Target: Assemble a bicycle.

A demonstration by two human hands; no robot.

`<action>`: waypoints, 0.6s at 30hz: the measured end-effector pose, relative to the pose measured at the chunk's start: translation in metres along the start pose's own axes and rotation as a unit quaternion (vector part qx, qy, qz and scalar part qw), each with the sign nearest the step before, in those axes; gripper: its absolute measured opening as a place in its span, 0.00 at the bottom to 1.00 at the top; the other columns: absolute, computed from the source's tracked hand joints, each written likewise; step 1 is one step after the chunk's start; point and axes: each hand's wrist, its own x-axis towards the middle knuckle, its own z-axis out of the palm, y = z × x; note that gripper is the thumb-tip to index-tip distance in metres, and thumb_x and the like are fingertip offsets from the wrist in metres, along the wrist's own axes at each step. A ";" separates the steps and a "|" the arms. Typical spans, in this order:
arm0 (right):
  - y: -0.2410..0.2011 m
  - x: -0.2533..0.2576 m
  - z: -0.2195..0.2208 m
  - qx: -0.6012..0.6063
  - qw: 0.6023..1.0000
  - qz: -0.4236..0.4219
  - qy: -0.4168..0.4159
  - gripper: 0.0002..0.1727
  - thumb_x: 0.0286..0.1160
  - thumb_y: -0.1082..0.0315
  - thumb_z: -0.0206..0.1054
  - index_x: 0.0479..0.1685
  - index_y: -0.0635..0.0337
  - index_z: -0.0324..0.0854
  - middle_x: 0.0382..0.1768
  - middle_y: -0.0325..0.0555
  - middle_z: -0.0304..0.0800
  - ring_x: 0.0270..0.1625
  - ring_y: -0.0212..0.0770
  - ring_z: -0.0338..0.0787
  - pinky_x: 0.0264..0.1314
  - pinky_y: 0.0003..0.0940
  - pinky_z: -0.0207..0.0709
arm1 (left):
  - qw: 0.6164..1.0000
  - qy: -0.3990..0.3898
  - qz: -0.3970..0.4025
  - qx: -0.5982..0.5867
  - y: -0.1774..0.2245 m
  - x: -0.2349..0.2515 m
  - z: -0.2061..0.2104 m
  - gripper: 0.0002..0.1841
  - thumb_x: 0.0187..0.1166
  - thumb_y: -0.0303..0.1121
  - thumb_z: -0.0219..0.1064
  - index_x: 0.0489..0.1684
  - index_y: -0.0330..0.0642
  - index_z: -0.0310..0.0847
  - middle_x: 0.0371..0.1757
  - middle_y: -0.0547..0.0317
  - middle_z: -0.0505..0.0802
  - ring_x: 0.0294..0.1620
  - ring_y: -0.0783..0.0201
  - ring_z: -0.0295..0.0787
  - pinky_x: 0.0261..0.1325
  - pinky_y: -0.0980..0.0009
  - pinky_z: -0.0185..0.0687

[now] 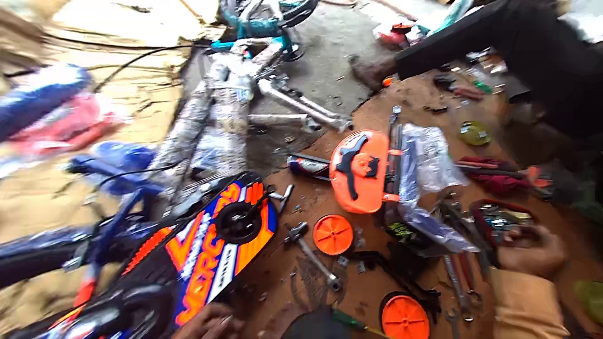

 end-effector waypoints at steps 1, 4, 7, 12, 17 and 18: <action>-0.005 -0.023 0.015 0.049 0.997 0.024 -0.059 0.19 0.89 0.61 0.41 0.35 0.42 0.78 0.27 0.28 0.88 0.24 0.26 0.83 0.24 0.20 0.76 | 1.000 0.015 0.002 0.002 -0.001 0.000 0.007 0.12 0.88 0.29 0.57 0.60 0.30 0.75 0.47 0.52 0.96 0.44 0.61 0.96 0.54 0.59 0.92; -0.013 -0.106 0.060 -0.043 0.970 0.007 -0.241 0.06 0.80 0.61 0.63 0.44 0.39 0.85 0.38 0.24 0.88 0.33 0.22 0.85 0.34 0.18 0.80 | 0.998 0.029 0.051 0.004 -0.014 0.006 0.024 0.10 0.81 0.31 0.66 0.53 0.36 0.87 0.45 0.55 0.96 0.42 0.61 0.95 0.50 0.62 0.94; -0.005 -0.159 0.088 -0.238 0.872 -0.057 -0.424 0.08 0.72 0.57 0.74 0.41 0.50 0.91 0.38 0.33 0.91 0.38 0.28 0.89 0.40 0.29 0.88 | 0.996 0.029 0.078 -0.014 -0.019 0.015 0.045 0.11 0.80 0.34 0.68 0.53 0.39 0.90 0.45 0.57 0.95 0.40 0.64 0.93 0.47 0.65 0.93; 0.048 -0.227 0.131 -0.384 0.692 0.016 -0.611 0.12 0.78 0.59 0.69 0.47 0.56 0.93 0.44 0.49 0.92 0.47 0.45 0.92 0.55 0.47 0.87 | 0.996 0.006 0.055 -0.066 -0.024 0.021 0.070 0.11 0.82 0.32 0.67 0.55 0.36 0.89 0.46 0.53 0.96 0.43 0.60 0.95 0.51 0.64 0.93; 0.100 -0.273 0.176 -0.544 0.450 0.046 -0.707 0.16 0.83 0.58 0.61 0.60 0.52 0.89 0.65 0.56 0.85 0.68 0.58 0.86 0.67 0.59 0.80 | 0.995 0.010 0.057 -0.083 -0.027 0.022 0.072 0.12 0.82 0.31 0.67 0.57 0.37 0.87 0.47 0.53 0.96 0.44 0.59 0.95 0.51 0.65 0.93; 0.102 -0.279 0.181 -0.563 0.428 0.046 -0.706 0.16 0.81 0.60 0.62 0.61 0.53 0.88 0.67 0.57 0.84 0.69 0.59 0.85 0.67 0.62 0.80 | 0.994 0.020 0.064 -0.090 -0.026 0.020 0.071 0.12 0.82 0.31 0.67 0.57 0.36 0.86 0.46 0.52 0.96 0.44 0.59 0.95 0.51 0.64 0.93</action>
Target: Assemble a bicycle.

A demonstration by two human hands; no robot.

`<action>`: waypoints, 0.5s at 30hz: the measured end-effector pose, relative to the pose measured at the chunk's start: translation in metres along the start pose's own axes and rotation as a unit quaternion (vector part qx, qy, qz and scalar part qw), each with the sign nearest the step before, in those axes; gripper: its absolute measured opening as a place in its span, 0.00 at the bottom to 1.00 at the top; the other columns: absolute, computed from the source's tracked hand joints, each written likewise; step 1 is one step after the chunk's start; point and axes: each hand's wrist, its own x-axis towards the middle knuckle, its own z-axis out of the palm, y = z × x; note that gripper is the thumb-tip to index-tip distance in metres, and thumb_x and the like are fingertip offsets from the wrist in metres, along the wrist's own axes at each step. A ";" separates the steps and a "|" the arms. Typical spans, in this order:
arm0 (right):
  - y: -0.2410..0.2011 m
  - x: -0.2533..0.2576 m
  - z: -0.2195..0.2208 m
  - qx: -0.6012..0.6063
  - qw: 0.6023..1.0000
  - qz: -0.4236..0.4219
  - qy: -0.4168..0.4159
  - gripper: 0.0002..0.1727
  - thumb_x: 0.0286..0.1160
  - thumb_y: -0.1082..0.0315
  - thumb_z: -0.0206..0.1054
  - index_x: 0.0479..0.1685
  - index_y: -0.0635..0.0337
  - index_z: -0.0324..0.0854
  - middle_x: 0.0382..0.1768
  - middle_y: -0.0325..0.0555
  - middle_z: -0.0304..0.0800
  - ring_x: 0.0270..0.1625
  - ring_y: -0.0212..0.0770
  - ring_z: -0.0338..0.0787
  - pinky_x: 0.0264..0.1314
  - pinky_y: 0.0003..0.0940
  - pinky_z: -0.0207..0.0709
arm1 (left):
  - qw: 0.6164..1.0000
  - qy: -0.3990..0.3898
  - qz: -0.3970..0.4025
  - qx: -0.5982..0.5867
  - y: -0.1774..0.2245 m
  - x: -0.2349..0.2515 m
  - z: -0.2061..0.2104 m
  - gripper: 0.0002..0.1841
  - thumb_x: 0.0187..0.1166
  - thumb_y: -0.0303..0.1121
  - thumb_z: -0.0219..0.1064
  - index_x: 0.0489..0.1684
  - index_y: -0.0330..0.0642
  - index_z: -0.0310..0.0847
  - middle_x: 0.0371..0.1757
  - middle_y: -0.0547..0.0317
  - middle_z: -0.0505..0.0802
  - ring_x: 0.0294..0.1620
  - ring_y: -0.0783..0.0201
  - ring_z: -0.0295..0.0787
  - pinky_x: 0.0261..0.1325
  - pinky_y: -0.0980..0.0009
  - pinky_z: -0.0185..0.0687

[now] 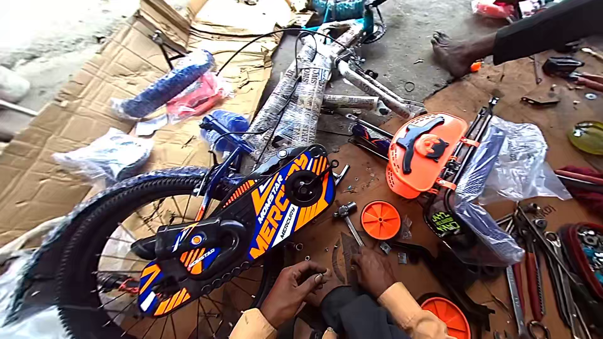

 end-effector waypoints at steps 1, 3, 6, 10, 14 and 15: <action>-0.004 0.003 0.001 -0.009 1.000 0.009 0.000 0.17 0.79 0.62 0.63 0.62 0.53 0.87 0.68 0.57 0.83 0.69 0.60 0.85 0.66 0.62 0.80 | 1.000 0.012 0.007 -0.007 0.001 -0.002 -0.001 0.12 0.81 0.31 0.68 0.57 0.36 0.85 0.46 0.52 0.96 0.44 0.58 0.95 0.51 0.64 0.93; -0.006 0.006 -0.001 0.012 1.000 0.008 0.022 0.21 0.76 0.67 0.62 0.68 0.55 0.84 0.68 0.58 0.83 0.69 0.59 0.85 0.68 0.60 0.81 | 0.999 0.035 0.015 -0.020 0.001 -0.005 -0.003 0.12 0.80 0.30 0.69 0.56 0.35 0.84 0.44 0.50 0.95 0.42 0.57 0.95 0.50 0.63 0.93; 0.002 0.009 -0.008 0.172 0.984 -0.030 0.039 0.22 0.81 0.73 0.56 0.71 0.59 0.82 0.62 0.53 0.90 0.64 0.50 0.90 0.72 0.51 0.80 | 0.999 0.042 0.009 -0.033 0.000 -0.008 -0.001 0.12 0.80 0.29 0.68 0.56 0.33 0.82 0.44 0.49 0.96 0.42 0.57 0.96 0.49 0.63 0.94; 0.004 0.007 -0.015 0.472 0.880 -0.053 -0.017 0.17 0.87 0.73 0.55 0.70 0.65 0.77 0.52 0.47 0.94 0.46 0.39 0.95 0.54 0.36 0.89 | 0.998 0.008 -0.008 -0.069 0.004 -0.006 0.007 0.12 0.82 0.28 0.66 0.59 0.32 0.80 0.46 0.48 0.96 0.45 0.55 0.96 0.52 0.62 0.94; -0.013 -0.011 -0.023 0.559 0.825 -0.085 -0.005 0.08 0.84 0.75 0.61 0.55 0.67 0.79 0.47 0.50 0.96 0.44 0.41 0.96 0.48 0.36 0.90 | 0.995 -0.016 -0.007 -0.103 0.011 0.000 0.015 0.13 0.83 0.27 0.66 0.60 0.31 0.80 0.49 0.46 0.96 0.47 0.55 0.96 0.54 0.62 0.93; -0.017 -0.014 -0.022 0.561 0.821 -0.104 0.011 0.07 0.82 0.75 0.64 0.52 0.68 0.82 0.46 0.49 0.95 0.44 0.41 0.95 0.49 0.36 0.90 | 0.994 -0.020 -0.005 -0.109 0.012 0.001 0.016 0.13 0.82 0.27 0.66 0.60 0.31 0.80 0.50 0.46 0.95 0.47 0.55 0.96 0.54 0.62 0.93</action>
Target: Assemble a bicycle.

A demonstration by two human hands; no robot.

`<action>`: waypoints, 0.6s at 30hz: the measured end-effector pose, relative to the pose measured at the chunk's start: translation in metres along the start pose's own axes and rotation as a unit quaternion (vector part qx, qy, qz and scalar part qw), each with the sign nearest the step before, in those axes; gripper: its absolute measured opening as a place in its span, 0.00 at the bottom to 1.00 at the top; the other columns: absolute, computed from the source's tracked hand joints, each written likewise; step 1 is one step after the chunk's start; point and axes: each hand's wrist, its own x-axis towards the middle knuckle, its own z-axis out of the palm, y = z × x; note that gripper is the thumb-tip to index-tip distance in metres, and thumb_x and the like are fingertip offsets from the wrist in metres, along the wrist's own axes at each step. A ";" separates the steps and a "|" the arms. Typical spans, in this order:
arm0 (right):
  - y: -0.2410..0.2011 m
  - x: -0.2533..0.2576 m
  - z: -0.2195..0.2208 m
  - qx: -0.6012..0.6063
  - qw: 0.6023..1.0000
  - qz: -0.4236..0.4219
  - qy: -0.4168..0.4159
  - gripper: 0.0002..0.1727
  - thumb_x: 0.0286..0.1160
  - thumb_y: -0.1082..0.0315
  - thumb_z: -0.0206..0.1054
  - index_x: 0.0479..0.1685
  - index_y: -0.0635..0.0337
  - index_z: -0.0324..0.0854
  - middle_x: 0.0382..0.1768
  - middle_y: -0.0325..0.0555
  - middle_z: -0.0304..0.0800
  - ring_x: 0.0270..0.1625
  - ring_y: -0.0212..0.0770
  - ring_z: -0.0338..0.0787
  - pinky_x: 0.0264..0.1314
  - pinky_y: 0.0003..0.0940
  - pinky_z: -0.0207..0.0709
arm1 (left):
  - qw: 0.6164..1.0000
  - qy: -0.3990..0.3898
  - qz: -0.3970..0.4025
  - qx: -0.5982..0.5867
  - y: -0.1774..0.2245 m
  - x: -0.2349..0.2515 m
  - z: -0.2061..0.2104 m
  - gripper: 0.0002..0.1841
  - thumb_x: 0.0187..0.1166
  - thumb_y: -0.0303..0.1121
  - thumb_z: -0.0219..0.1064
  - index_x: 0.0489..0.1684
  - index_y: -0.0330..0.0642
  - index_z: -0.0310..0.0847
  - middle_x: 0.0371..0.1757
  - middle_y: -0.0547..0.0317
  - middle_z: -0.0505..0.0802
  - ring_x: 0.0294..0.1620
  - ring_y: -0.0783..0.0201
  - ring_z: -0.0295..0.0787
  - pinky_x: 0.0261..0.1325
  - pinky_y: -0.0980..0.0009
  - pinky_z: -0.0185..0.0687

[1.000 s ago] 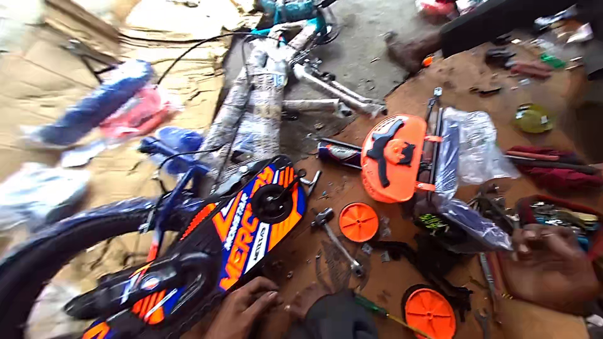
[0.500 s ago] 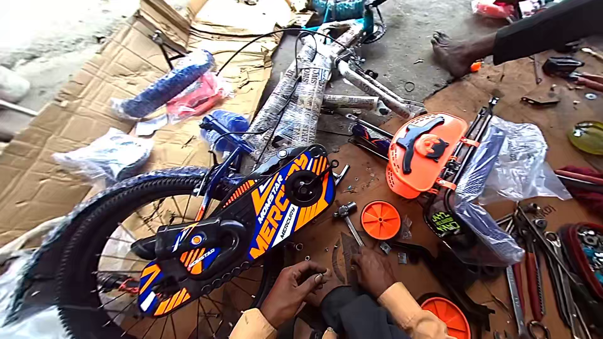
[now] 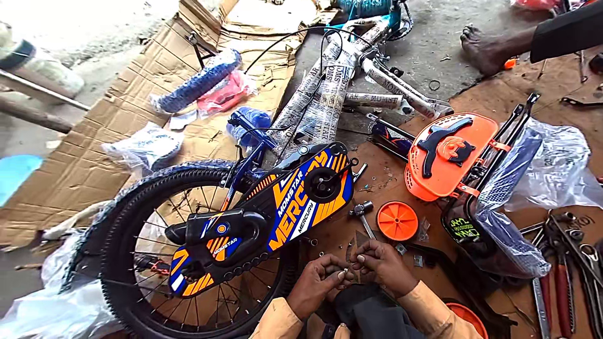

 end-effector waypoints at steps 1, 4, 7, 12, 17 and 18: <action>0.000 -0.002 0.005 -0.004 1.000 -0.023 0.007 0.07 0.79 0.74 0.68 0.49 0.67 0.85 0.45 0.48 0.95 0.44 0.40 0.94 0.51 0.36 0.90 | 1.000 -0.004 0.002 -0.005 0.001 0.002 0.001 0.13 0.82 0.27 0.66 0.60 0.31 0.80 0.50 0.45 0.95 0.47 0.55 0.96 0.54 0.62 0.93; 0.005 -0.004 0.018 -0.001 0.998 -0.059 0.037 0.08 0.74 0.73 0.73 0.47 0.65 0.91 0.43 0.47 0.95 0.45 0.38 0.94 0.53 0.35 0.90 | 1.000 -0.013 0.011 -0.015 0.001 0.005 0.003 0.14 0.81 0.27 0.65 0.62 0.30 0.81 0.52 0.45 0.95 0.49 0.55 0.95 0.54 0.62 0.92; 0.002 -0.004 0.026 0.032 0.997 -0.051 0.044 0.09 0.76 0.73 0.72 0.50 0.67 0.91 0.44 0.48 0.96 0.43 0.38 0.95 0.51 0.34 0.91 | 1.000 0.010 0.023 -0.016 0.003 0.005 0.003 0.14 0.80 0.28 0.69 0.59 0.30 0.82 0.48 0.45 0.95 0.46 0.55 0.95 0.52 0.62 0.93; -0.001 0.000 0.030 -0.023 0.998 -0.062 0.020 0.11 0.81 0.71 0.67 0.55 0.62 0.91 0.46 0.44 0.96 0.42 0.36 0.94 0.51 0.33 0.90 | 0.996 0.074 0.039 0.014 -0.001 0.005 -0.001 0.11 0.79 0.26 0.69 0.55 0.31 0.83 0.43 0.48 0.95 0.39 0.58 0.95 0.43 0.65 0.93; -0.005 0.003 0.034 -0.017 0.998 -0.057 0.005 0.10 0.82 0.72 0.65 0.54 0.63 0.90 0.45 0.45 0.96 0.43 0.36 0.94 0.51 0.33 0.90 | 0.987 0.119 0.072 0.085 -0.008 0.007 -0.008 0.10 0.77 0.31 0.74 0.50 0.36 0.89 0.42 0.54 0.95 0.33 0.63 0.90 0.36 0.71 0.89; -0.005 0.004 0.034 -0.011 0.998 -0.055 0.005 0.10 0.82 0.72 0.65 0.54 0.64 0.90 0.45 0.46 0.95 0.43 0.37 0.94 0.51 0.33 0.90 | 0.983 0.128 0.083 0.104 -0.011 0.007 -0.010 0.10 0.76 0.32 0.75 0.48 0.37 0.90 0.43 0.55 0.95 0.34 0.65 0.90 0.37 0.71 0.88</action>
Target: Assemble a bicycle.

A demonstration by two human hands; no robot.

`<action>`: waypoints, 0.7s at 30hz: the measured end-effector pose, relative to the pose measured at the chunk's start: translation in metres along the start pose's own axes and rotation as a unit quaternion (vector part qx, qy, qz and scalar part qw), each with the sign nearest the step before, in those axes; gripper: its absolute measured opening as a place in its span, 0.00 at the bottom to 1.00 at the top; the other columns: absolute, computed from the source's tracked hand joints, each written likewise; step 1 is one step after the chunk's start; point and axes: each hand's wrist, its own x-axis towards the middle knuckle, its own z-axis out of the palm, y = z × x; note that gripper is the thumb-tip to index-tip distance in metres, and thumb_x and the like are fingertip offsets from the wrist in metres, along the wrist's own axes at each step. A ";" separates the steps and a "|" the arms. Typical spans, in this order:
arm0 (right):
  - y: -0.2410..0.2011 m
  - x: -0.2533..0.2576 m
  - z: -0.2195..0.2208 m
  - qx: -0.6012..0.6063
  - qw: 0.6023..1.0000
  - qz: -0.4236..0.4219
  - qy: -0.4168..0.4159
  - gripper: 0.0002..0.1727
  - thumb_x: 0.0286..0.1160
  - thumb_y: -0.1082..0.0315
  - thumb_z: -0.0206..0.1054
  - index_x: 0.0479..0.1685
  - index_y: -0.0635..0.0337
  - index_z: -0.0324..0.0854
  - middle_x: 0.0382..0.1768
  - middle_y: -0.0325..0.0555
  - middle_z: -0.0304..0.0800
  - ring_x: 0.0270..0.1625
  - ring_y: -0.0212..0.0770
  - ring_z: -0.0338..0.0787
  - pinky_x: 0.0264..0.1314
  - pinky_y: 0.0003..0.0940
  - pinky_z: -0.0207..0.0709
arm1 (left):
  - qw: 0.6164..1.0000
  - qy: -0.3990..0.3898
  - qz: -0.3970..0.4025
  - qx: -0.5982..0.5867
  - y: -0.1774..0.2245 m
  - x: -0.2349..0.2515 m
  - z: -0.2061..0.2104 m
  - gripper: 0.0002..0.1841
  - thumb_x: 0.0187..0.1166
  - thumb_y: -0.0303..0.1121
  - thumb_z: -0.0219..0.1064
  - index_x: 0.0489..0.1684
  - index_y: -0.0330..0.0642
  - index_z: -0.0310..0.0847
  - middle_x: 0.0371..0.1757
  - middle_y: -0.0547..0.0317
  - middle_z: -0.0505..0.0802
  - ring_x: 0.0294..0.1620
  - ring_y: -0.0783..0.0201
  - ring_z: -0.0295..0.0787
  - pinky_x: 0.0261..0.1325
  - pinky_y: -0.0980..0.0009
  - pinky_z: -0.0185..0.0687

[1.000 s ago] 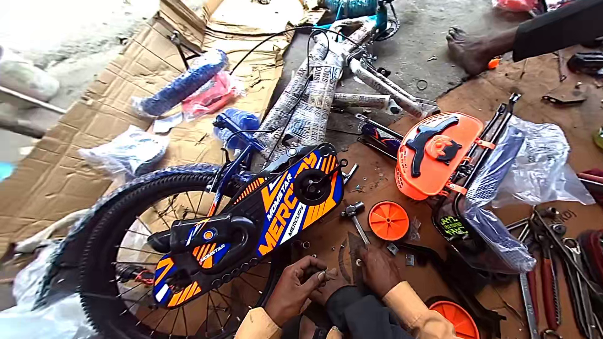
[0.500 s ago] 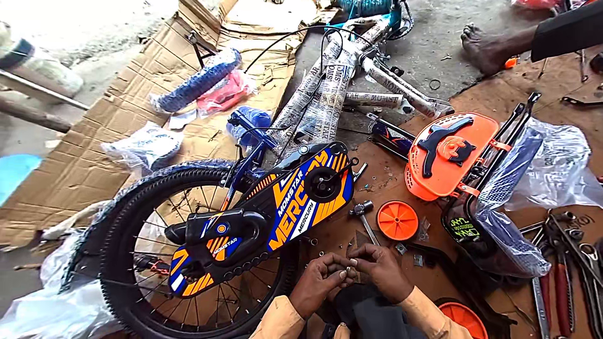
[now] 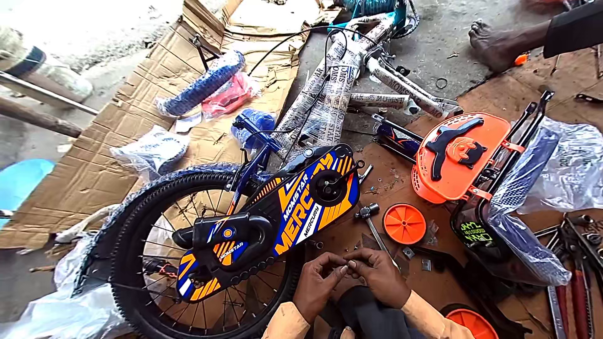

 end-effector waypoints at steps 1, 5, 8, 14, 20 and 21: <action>0.000 0.000 0.000 0.005 1.000 0.002 0.000 0.10 0.82 0.72 0.65 0.54 0.64 0.89 0.44 0.46 0.95 0.42 0.37 0.94 0.51 0.33 0.90 | 1.000 0.010 0.008 0.014 -0.003 0.000 0.000 0.09 0.75 0.33 0.75 0.47 0.39 0.91 0.44 0.57 0.95 0.35 0.65 0.89 0.39 0.71 0.87; 0.003 0.001 0.001 0.022 1.000 0.008 -0.003 0.10 0.82 0.72 0.65 0.53 0.64 0.89 0.44 0.46 0.95 0.42 0.38 0.94 0.51 0.34 0.90 | 0.998 0.048 0.009 0.030 -0.009 0.001 0.002 0.09 0.72 0.34 0.78 0.43 0.40 0.90 0.43 0.58 0.93 0.36 0.65 0.89 0.39 0.71 0.88; 0.003 0.002 0.000 0.024 0.999 0.026 -0.025 0.10 0.83 0.72 0.64 0.54 0.64 0.89 0.46 0.46 0.95 0.44 0.38 0.94 0.53 0.34 0.90 | 0.997 0.068 -0.018 0.012 -0.009 0.000 0.006 0.15 0.71 0.33 0.78 0.50 0.38 0.84 0.43 0.56 0.92 0.31 0.65 0.88 0.34 0.71 0.87; 0.008 0.008 -0.004 0.045 0.998 0.029 -0.033 0.10 0.74 0.70 0.74 0.50 0.63 0.86 0.43 0.45 0.92 0.42 0.38 0.92 0.50 0.36 0.89 | 0.997 0.060 -0.005 0.053 -0.009 0.004 0.007 0.08 0.76 0.33 0.74 0.45 0.39 0.90 0.40 0.59 0.94 0.34 0.67 0.90 0.39 0.73 0.89; -0.013 0.051 -0.039 0.123 0.984 -0.010 0.130 0.09 0.78 0.72 0.70 0.52 0.65 0.86 0.43 0.46 0.91 0.40 0.38 0.89 0.47 0.36 0.85 | 0.935 0.078 0.196 0.284 0.016 0.033 0.004 0.14 0.82 0.34 0.64 0.58 0.39 0.88 0.53 0.57 0.93 0.49 0.69 0.91 0.53 0.72 0.91; -0.015 0.063 -0.046 0.144 0.976 -0.018 0.162 0.10 0.79 0.72 0.70 0.54 0.64 0.84 0.43 0.48 0.90 0.39 0.39 0.89 0.46 0.37 0.86 | 0.909 0.095 0.228 0.337 0.022 0.041 0.004 0.17 0.80 0.36 0.66 0.61 0.38 0.87 0.57 0.54 0.92 0.54 0.65 0.91 0.58 0.67 0.90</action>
